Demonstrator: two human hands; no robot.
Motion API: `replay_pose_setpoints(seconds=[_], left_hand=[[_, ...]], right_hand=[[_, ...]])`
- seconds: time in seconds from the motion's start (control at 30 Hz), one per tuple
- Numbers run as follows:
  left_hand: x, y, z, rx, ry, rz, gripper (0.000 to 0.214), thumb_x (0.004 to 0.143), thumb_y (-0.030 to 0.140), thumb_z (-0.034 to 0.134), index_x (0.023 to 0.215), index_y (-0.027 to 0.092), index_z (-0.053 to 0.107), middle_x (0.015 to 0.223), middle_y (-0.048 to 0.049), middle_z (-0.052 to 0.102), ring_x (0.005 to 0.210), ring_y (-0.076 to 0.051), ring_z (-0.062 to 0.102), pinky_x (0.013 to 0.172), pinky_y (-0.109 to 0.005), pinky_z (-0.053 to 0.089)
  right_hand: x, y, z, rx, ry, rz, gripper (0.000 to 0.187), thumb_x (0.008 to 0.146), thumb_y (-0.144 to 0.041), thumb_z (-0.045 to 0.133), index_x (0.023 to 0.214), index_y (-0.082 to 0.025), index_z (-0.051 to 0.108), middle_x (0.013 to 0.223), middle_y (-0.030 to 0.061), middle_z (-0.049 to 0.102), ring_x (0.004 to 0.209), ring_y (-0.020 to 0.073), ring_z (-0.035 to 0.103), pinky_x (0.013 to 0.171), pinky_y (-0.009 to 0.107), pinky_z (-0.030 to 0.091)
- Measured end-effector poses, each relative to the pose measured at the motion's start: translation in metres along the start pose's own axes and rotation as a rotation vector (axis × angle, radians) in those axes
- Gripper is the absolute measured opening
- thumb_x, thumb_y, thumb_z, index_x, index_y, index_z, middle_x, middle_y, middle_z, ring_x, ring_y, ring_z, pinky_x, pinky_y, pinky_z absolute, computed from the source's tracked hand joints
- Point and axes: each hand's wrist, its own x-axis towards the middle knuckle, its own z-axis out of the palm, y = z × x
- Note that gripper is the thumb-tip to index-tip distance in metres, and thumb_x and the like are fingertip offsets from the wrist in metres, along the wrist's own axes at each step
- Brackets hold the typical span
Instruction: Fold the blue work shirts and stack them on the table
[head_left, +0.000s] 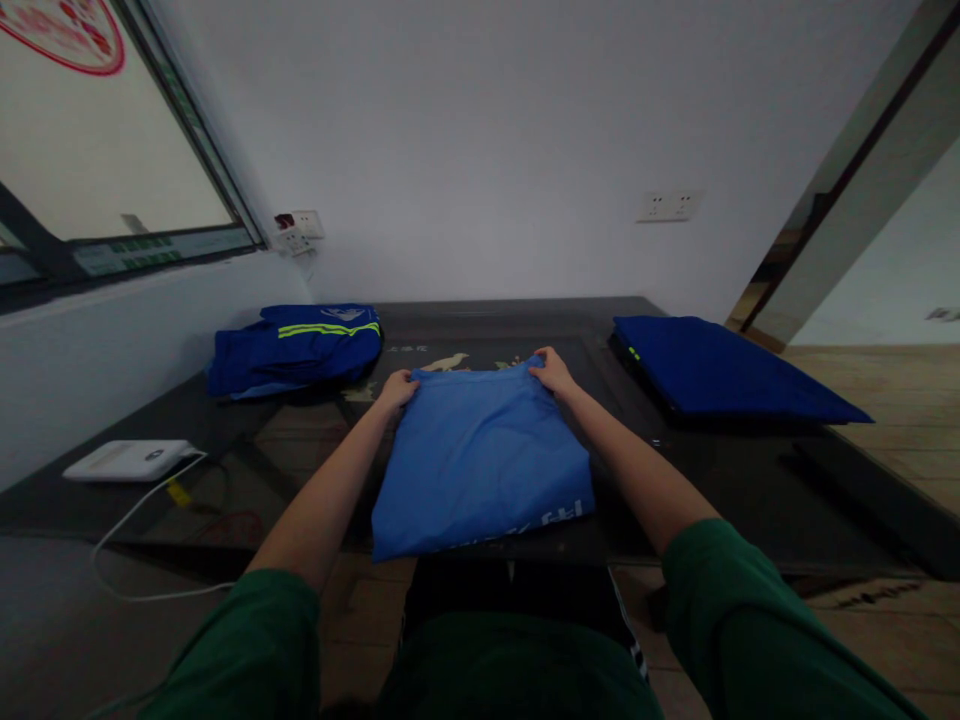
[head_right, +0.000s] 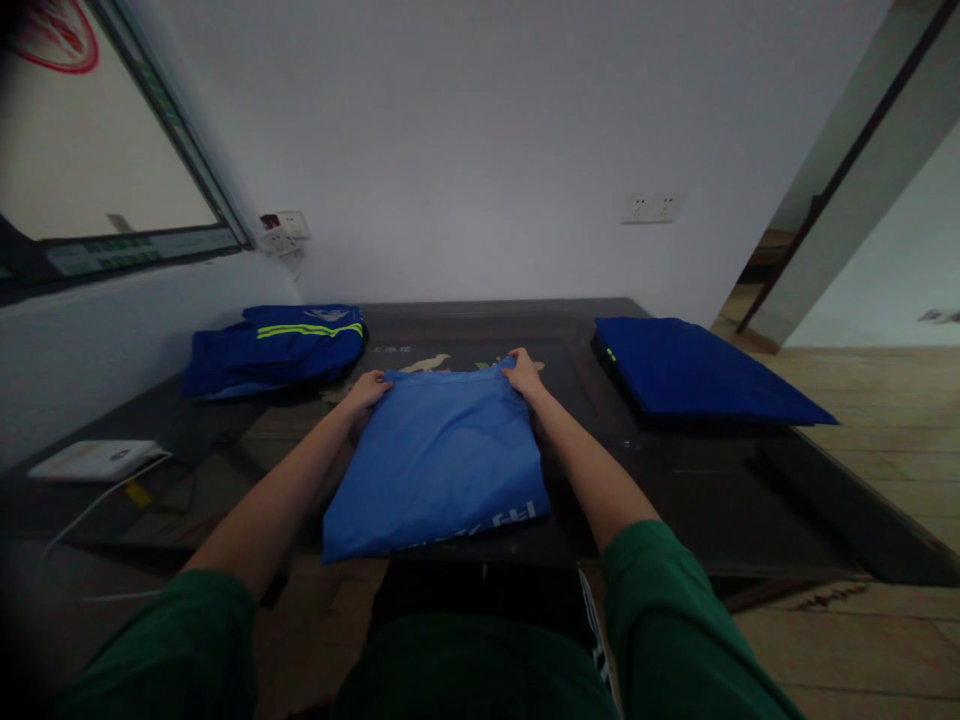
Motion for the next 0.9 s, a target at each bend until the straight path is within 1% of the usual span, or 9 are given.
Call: replay_pose_setpoints(seconds=[0.1,0.17,0.4,0.53,0.6,0.7,0.77,0.83,0.9], left_hand=[[0.000,0.000,0.002,0.351,0.061,-0.038,0.028,0.082,0.015,0.057,0.109,0.011,0.063,0.117,-0.0162,0.067,0.112,-0.029,0.060,0.091,-0.034,0.047],[-0.003,0.001,0.005,0.388,0.071,-0.036,0.031,0.084,0.017,0.054,0.114,0.011,0.060,0.123,-0.0178,0.063,0.118,-0.032,0.057,0.095,-0.037,0.045],[-0.018,0.005,0.010,0.554,0.146,-0.055,0.037,0.094,0.025,0.038,0.127,0.010,0.046,0.115,-0.0212,0.066,0.107,-0.033,0.064,0.087,-0.041,0.050],[-0.022,0.012,0.003,0.680,0.087,0.004,0.038,0.092,0.025,0.042,0.127,0.013,0.049,0.121,-0.0205,0.063,0.111,-0.033,0.062,0.089,-0.043,0.049],[-0.026,0.019,-0.001,0.760,0.115,0.060,0.046,0.090,0.024,0.045,0.135,0.014,0.044,0.129,-0.0207,0.057,0.115,-0.034,0.059,0.091,-0.044,0.048],[-0.032,0.035,0.005,0.851,0.155,0.223,0.049,0.090,0.024,0.044,0.139,0.019,0.044,0.137,-0.0177,0.050,0.122,-0.035,0.052,0.094,-0.047,0.046],[-0.034,0.046,0.018,0.848,0.058,0.381,0.044,0.092,0.025,0.041,0.135,0.023,0.050,0.139,-0.0128,0.050,0.126,-0.031,0.048,0.100,-0.046,0.042],[-0.036,0.053,0.037,0.816,-0.092,0.522,0.043,0.095,0.029,0.036,0.136,0.026,0.050,0.144,-0.0081,0.047,0.132,-0.027,0.043,0.109,-0.046,0.034],[-0.037,0.053,0.053,0.818,-0.209,0.555,0.045,0.098,0.035,0.031,0.141,0.031,0.044,0.151,-0.0045,0.039,0.139,-0.027,0.033,0.113,-0.053,0.024]], right_hand=[[0.005,0.007,0.005,-0.132,-0.008,-0.071,0.043,0.077,-0.014,0.065,0.118,-0.016,0.053,0.111,0.0098,0.063,0.104,0.0212,0.058,0.093,0.034,0.042],[0.004,0.011,0.010,-0.184,-0.014,-0.101,0.042,0.080,-0.018,0.065,0.120,-0.018,0.053,0.112,0.0105,0.064,0.105,0.0231,0.059,0.093,0.037,0.043],[-0.004,0.014,0.011,-0.224,0.071,-0.305,0.043,0.088,-0.023,0.058,0.130,-0.022,0.048,0.120,0.0102,0.063,0.112,0.0231,0.059,0.094,0.037,0.044],[-0.011,0.013,0.002,-0.418,0.005,-0.192,0.048,0.091,-0.037,0.056,0.134,-0.021,0.045,0.123,0.0153,0.060,0.112,0.0300,0.058,0.090,0.043,0.047],[-0.017,0.009,-0.005,-0.467,0.016,-0.136,0.052,0.092,-0.042,0.053,0.138,-0.020,0.043,0.127,0.0176,0.056,0.111,0.0320,0.058,0.087,0.045,0.048],[-0.030,-0.005,-0.014,-0.449,0.089,-0.233,0.050,0.094,-0.039,0.049,0.140,-0.020,0.042,0.132,0.0173,0.051,0.116,0.0310,0.055,0.091,0.044,0.048],[-0.042,-0.017,-0.016,-0.430,0.066,-0.381,0.046,0.096,-0.038,0.045,0.137,-0.018,0.046,0.132,0.0157,0.052,0.120,0.0285,0.052,0.096,0.042,0.045],[-0.059,-0.023,-0.012,-0.442,-0.058,-0.519,0.044,0.097,-0.039,0.043,0.133,-0.017,0.052,0.132,0.0147,0.054,0.122,0.0264,0.050,0.102,0.040,0.042],[-0.078,-0.022,-0.006,-0.494,-0.207,-0.607,0.048,0.096,-0.045,0.044,0.133,-0.017,0.054,0.137,0.0151,0.052,0.127,0.0267,0.047,0.106,0.041,0.038]])
